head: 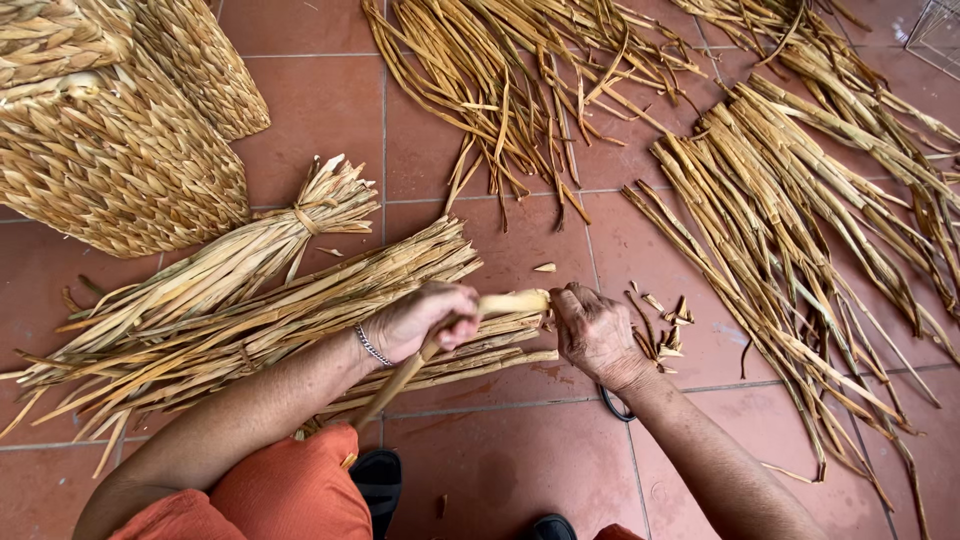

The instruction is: The person sits on a tiled floor and uses scissors to trim and split dried plant strips. They repeatedly pick up strips, cut off ends, and split them into thinner strands by hand, preparing them for weaving.

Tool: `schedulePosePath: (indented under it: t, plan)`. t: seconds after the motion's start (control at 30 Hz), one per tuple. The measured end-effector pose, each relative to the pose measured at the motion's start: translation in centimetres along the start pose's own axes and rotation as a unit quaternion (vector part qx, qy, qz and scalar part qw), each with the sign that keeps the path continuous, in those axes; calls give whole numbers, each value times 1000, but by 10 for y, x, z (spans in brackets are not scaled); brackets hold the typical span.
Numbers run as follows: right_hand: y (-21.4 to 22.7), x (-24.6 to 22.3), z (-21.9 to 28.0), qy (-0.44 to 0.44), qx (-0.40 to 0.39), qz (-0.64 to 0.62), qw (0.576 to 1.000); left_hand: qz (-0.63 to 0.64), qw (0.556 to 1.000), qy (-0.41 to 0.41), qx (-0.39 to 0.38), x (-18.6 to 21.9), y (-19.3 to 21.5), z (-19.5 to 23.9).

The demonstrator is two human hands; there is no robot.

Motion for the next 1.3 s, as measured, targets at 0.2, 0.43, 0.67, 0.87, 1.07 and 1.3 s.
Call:
schedulePosePath:
  t: [0.2, 0.43, 0.67, 0.87, 1.07, 1.3]
  plan:
    - [0, -17, 4, -2, -59, -72, 996, -340, 895, -256, 134, 48, -5, 17]
    - [-10, -10, 14, -86, -135, -449, 879, -626, 635, -442, 100, 71, -27, 43]
    - [9, -12, 9, -96, -88, -121, 984, -241, 968, -73, 18, 9, -9, 18]
    - [21, -28, -1, 15, 7, -129, 992, 133, 990, -33, -16, 6, -13, 16]
    - [1, -20, 7, -93, -119, -203, 967, -310, 879, -348, 100, 55, -27, 31]
    - [-22, 2, 19, -172, -188, -548, 797, -623, 636, -452, 54, 79, -44, 56]
Point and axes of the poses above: each hand's wrist, its own z-axis away from the middle knuckle, its own y-axis out of the back of the hand, x = y × z, the point moved 4 cm from there along -z, towards the middle knuckle, and after that the axes turned 10 degrees about z, right-handed, at the moved point
